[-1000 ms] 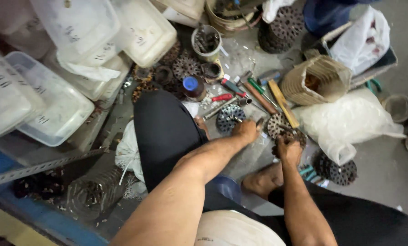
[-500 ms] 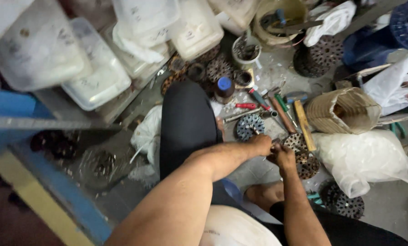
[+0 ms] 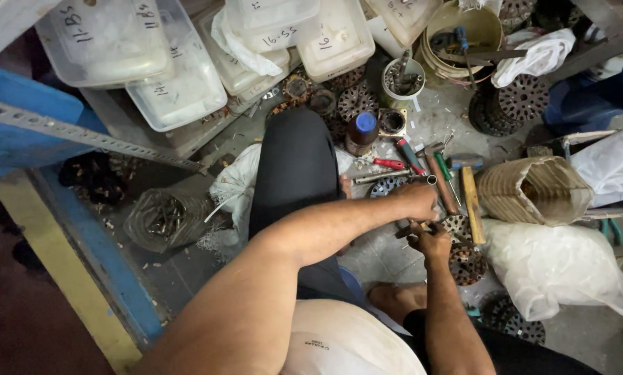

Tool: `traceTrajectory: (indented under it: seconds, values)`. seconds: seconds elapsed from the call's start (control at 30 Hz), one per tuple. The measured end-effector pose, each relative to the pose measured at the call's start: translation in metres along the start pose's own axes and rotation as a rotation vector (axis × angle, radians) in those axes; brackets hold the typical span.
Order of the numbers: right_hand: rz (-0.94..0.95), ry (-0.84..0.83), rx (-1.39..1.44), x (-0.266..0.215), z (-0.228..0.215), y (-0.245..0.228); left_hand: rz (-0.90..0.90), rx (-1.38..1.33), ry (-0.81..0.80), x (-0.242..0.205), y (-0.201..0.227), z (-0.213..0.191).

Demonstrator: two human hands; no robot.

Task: The person sits on the floor and assembles a motor stator by inserting small white rectangular pieces into the slots of a copper-wound stator core. The person retrieves the pieces from a nearby plastic container and places them into the stator one by one.

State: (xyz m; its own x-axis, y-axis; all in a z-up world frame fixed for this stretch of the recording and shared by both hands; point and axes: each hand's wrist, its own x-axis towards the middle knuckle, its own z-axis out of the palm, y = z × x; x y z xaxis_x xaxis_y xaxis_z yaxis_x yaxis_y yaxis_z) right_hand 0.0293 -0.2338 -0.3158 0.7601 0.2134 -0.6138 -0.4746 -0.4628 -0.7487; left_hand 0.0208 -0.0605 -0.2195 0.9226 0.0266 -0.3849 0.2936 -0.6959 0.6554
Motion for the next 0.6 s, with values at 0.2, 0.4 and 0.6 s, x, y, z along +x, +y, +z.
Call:
traceTrajectory:
  seconds: [0.2, 0.4, 0.6]
  values:
    - [-0.032, -0.028, 0.100, 0.005, -0.002, 0.005, 0.202, -0.168, 0.180, -0.019, 0.023, -0.032]
    - [-0.113, -0.060, 0.043, 0.016, -0.005, 0.022, 0.276, -0.355, 0.357, -0.095, 0.040, -0.107]
    - [-0.068, -0.015, 0.090, 0.012, 0.000, 0.020, 0.175, -0.665, 1.230, -0.183, -0.052, -0.208]
